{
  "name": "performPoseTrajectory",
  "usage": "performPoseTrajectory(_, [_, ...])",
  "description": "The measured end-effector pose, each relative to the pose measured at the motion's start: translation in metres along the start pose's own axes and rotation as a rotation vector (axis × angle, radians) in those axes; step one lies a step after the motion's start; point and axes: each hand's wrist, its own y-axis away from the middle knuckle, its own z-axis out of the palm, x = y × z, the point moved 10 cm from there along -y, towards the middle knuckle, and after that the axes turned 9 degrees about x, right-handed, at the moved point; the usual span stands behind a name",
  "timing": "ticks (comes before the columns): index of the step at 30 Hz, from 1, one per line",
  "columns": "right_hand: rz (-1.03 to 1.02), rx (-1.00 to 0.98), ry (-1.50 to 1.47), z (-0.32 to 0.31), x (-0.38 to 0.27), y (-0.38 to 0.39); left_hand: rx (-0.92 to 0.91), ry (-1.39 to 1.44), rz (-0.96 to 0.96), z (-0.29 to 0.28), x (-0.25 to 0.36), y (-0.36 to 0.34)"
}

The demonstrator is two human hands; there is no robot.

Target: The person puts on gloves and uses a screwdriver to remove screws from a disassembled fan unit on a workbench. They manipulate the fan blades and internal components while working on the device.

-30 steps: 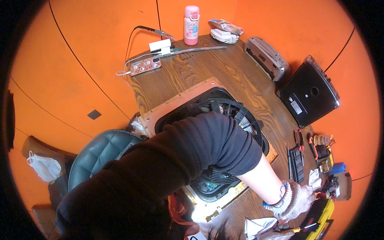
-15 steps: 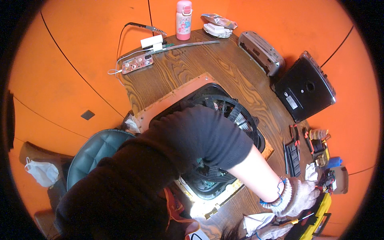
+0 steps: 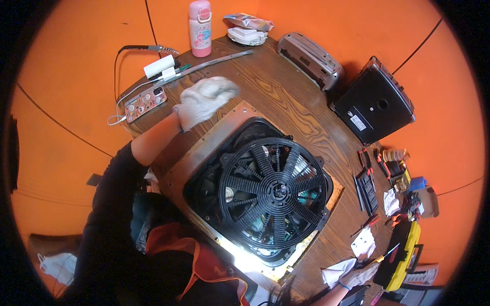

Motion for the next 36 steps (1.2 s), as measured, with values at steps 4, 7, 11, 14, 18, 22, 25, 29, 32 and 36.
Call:
performPoseTrajectory(4, [0.841,-0.076,-0.386,0.025,0.046,0.023,0.033,0.669,-0.678,0.04,-0.107,0.025])
performPoseTrajectory(7, [0.935,-0.236,-0.286,0.022,0.028,0.023,0.179,0.894,-0.923,0.063,-0.141,0.029])
performPoseTrajectory(11, [0.058,-0.714,0.824,0.015,-0.031,0.007,0.463,1.21,-1.037,0.061,-0.164,0.029])
performPoseTrajectory(14, [0.021,-0.691,0.853,0.008,-0.051,0.005,0.424,1.421,-1.163,0.065,-0.168,0.031])
performPoseTrajectory(18, [0.072,-0.685,0.93,0.006,-0.055,0.005,0.44,1.457,-1.19,0.06,-0.172,0.029])
performPoseTrajectory(22, [0.047,-0.723,0.987,0.006,-0.05,0.006,0.709,1.754,-1.363,0.062,-0.182,0.041])
performPoseTrajectory(25, [0.046,-0.744,1.008,0.004,-0.039,0.007,0.471,2.045,-1.346,0.061,-0.169,0.032])
performPoseTrajectory(29, [0.034,-0.711,0.972,0.005,-0.032,0.007,0.554,2.105,-1.034,0.011,-0.176,0.019])
performPoseTrajectory(32, [0.143,-0.688,0.84,0.006,-0.036,0.006,0.497,2.222,-0.8,-0.026,-0.17,0.007])
performPoseTrajectory(36, [0.075,-0.648,0.839,0.008,-0.071,0.0,0.459,2.342,-0.678,-0.044,-0.164,0.005])
